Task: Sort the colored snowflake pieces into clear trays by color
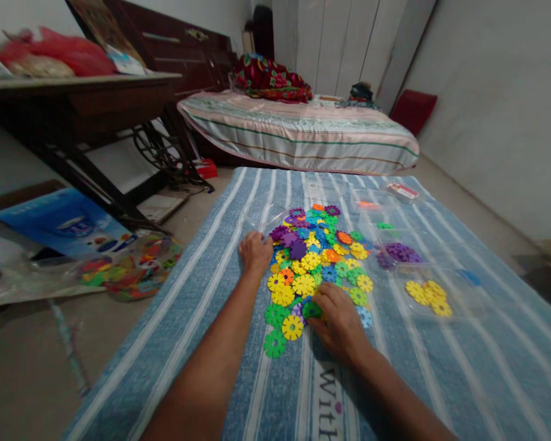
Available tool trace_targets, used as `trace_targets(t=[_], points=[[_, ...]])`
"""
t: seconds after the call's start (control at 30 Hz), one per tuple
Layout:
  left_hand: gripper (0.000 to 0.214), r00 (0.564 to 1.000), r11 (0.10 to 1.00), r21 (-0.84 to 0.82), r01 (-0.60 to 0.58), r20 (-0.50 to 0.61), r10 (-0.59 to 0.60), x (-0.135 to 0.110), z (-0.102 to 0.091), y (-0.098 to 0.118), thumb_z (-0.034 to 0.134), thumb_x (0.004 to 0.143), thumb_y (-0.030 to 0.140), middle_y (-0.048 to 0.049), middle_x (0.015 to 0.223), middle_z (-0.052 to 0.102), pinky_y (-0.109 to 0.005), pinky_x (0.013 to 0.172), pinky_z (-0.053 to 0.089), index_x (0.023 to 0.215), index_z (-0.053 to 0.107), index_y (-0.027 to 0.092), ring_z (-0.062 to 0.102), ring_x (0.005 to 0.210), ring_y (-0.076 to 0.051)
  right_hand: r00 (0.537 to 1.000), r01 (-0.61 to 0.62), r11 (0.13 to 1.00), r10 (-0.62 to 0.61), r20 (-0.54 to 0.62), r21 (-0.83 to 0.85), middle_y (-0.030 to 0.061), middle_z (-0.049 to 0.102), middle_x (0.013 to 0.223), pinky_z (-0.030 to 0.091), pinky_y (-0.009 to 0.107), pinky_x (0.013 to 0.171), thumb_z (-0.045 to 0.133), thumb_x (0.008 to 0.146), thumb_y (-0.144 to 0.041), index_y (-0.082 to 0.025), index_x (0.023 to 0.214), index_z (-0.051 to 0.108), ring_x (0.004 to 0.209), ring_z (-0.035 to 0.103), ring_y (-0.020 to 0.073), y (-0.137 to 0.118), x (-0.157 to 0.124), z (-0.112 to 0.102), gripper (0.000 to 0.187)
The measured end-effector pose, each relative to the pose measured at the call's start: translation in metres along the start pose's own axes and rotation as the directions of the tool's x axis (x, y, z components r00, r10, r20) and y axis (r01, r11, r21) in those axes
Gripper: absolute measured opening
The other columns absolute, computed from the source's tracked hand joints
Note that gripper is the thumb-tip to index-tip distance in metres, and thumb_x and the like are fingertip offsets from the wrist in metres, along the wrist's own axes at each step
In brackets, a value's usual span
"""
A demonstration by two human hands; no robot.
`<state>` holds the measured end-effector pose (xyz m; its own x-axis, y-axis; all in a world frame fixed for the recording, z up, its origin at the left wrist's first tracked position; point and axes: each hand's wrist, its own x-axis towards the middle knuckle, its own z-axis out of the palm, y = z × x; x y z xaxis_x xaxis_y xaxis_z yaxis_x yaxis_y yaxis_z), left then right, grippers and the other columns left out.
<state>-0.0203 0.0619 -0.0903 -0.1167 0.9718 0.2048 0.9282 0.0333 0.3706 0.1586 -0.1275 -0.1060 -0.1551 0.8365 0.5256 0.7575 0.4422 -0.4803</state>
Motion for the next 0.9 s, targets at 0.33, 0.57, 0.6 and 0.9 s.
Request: trace_targets(t=[0.33, 0.57, 0.6, 0.9], points=[[0.028, 0.995, 0.994, -0.053, -0.095, -0.026, 0.093, 0.003, 0.004, -0.015, 0.046, 0.085, 0.032, -0.0106, 0.124, 0.067, -0.035, 0.108, 0.038, 0.094, 0.070, 0.020, 0.056, 0.122, -0.023, 0.994, 0.032, 0.999, -0.036, 0.106, 0.036, 0.0043, 0.065, 0.089, 0.050, 0.033, 0.081, 0.059, 0.082, -0.016, -0.022, 0.077, 0.058, 0.091, 0.060, 0.0192, -0.007, 0.004, -0.019, 0.008], [0.028, 0.995, 0.994, -0.058, -0.096, -0.038, 0.094, 0.004, 0.004, -0.015, 0.046, 0.083, 0.033, -0.0102, 0.119, 0.069, -0.036, 0.103, 0.041, 0.089, 0.070, 0.020, 0.060, 0.115, -0.025, 0.999, 0.049, 0.993, -0.047, 0.020, -0.108, 0.0045, 0.067, 0.080, 0.049, 0.029, 0.074, 0.053, 0.088, -0.020, -0.022, 0.079, 0.061, 0.080, 0.062, 0.0178, 0.037, 0.054, -0.065, 0.013], [0.028, 0.995, 0.994, -0.060, -0.096, -0.041, 0.094, 0.003, 0.004, -0.015, 0.046, 0.083, 0.033, -0.0099, 0.118, 0.069, -0.036, 0.103, 0.042, 0.088, 0.070, 0.021, 0.060, 0.114, -0.025, 0.996, 0.041, 0.983, -0.054, -0.065, -0.177, 0.0049, 0.067, 0.079, 0.049, 0.030, 0.074, 0.052, 0.089, -0.020, -0.022, 0.078, 0.062, 0.079, 0.061, 0.0182, 0.050, 0.066, -0.076, 0.014], [0.024, 0.994, 0.993, -0.072, -0.098, -0.061, 0.094, 0.001, 0.004, -0.014, 0.046, 0.084, 0.032, -0.0092, 0.113, 0.070, -0.036, 0.100, 0.043, 0.084, 0.068, 0.021, 0.061, 0.111, -0.025, 0.914, -0.178, 0.850, -0.045, -0.404, -0.496, 0.0076, 0.068, 0.080, 0.047, 0.032, 0.074, 0.052, 0.091, -0.028, -0.018, 0.085, 0.067, 0.078, 0.061, 0.0203, 0.104, 0.093, -0.101, 0.019]])
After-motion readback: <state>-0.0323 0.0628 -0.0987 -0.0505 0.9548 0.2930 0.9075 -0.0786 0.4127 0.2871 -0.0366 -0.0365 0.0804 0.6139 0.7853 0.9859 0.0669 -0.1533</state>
